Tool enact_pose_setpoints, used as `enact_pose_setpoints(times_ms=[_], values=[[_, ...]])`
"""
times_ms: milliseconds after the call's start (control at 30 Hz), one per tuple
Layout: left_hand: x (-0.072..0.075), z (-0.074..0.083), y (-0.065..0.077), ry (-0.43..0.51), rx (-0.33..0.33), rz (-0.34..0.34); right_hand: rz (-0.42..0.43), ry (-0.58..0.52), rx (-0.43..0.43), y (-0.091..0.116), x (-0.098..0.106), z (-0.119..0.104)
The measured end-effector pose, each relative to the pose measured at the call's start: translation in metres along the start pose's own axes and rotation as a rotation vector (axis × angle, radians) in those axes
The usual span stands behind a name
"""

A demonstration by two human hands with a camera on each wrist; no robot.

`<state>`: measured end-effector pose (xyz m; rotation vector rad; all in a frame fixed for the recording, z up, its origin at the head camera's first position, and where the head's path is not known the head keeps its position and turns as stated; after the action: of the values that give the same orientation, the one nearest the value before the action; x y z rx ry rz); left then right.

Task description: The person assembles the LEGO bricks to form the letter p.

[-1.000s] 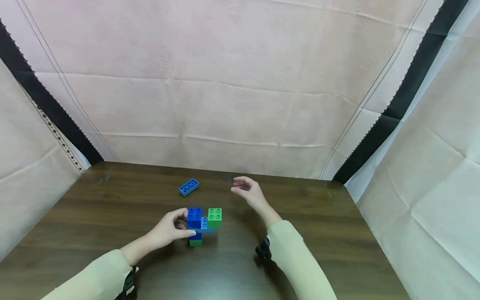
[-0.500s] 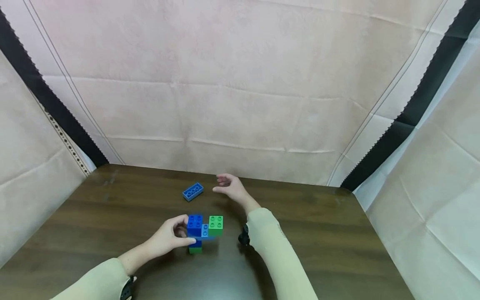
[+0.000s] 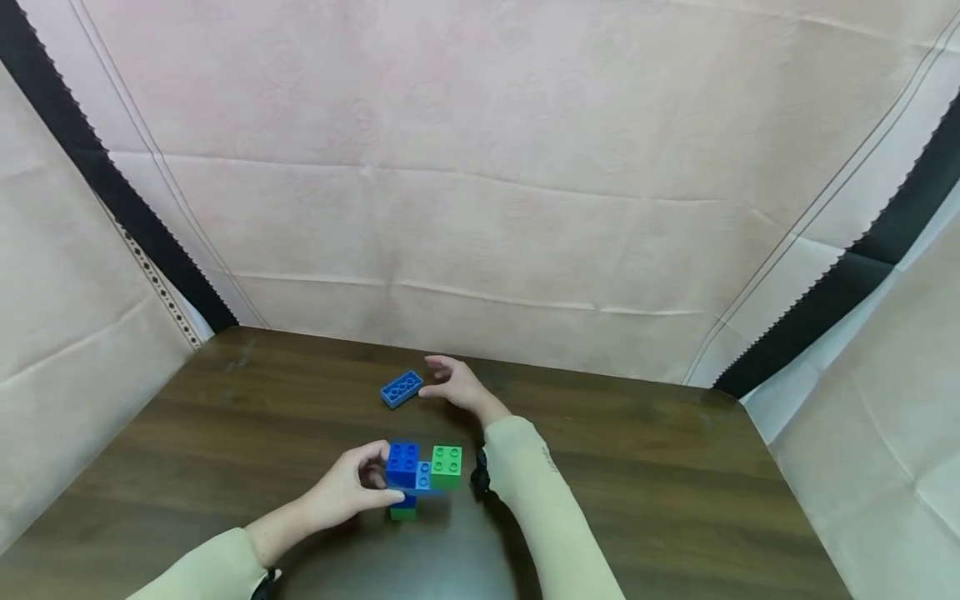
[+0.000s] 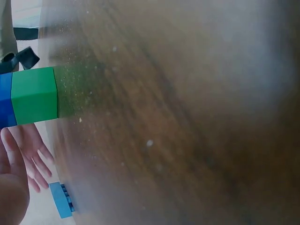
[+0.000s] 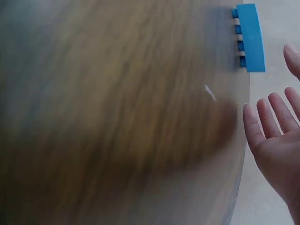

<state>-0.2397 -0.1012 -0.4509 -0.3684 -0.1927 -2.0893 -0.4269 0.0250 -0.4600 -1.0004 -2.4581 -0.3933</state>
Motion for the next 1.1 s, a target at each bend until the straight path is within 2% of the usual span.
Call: enact_pose_setpoints(times_ms=[233,333,467,800,1000,1100], values=[[-0.001,0.003,0.000,0.018,-0.004,-0.008,-0.135,0.115,0.006,-0.010,-0.017,-0.006],[-0.001,0.004,0.001,0.027,-0.001,-0.007,-0.139,0.195,0.012,-0.012,-0.020,-0.008],[0.000,0.004,0.002,0.030,0.005,-0.005,-0.098,0.249,-0.003,-0.013,-0.022,-0.006],[0.000,-0.001,-0.001,0.002,0.000,-0.006,-0.053,0.143,-0.050,-0.007,-0.013,-0.004],[0.000,-0.002,0.000,0.005,0.017,-0.002,0.011,0.038,-0.074,0.006,0.000,-0.006],[0.001,-0.001,0.001,0.014,0.026,-0.002,0.030,-0.034,-0.075,0.018,0.006,-0.015]])
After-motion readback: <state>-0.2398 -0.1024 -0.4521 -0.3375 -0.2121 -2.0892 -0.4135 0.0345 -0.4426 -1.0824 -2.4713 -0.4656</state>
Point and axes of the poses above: each hand's wrist, its own y-axis away from the middle knuckle, its own x-axis out of the back of the hand, z = x × y, the point moved 5 cm from there along -y, towards the middle knuckle, and after that the axes turned 11 degrees about -z, right-handed, at the moved point
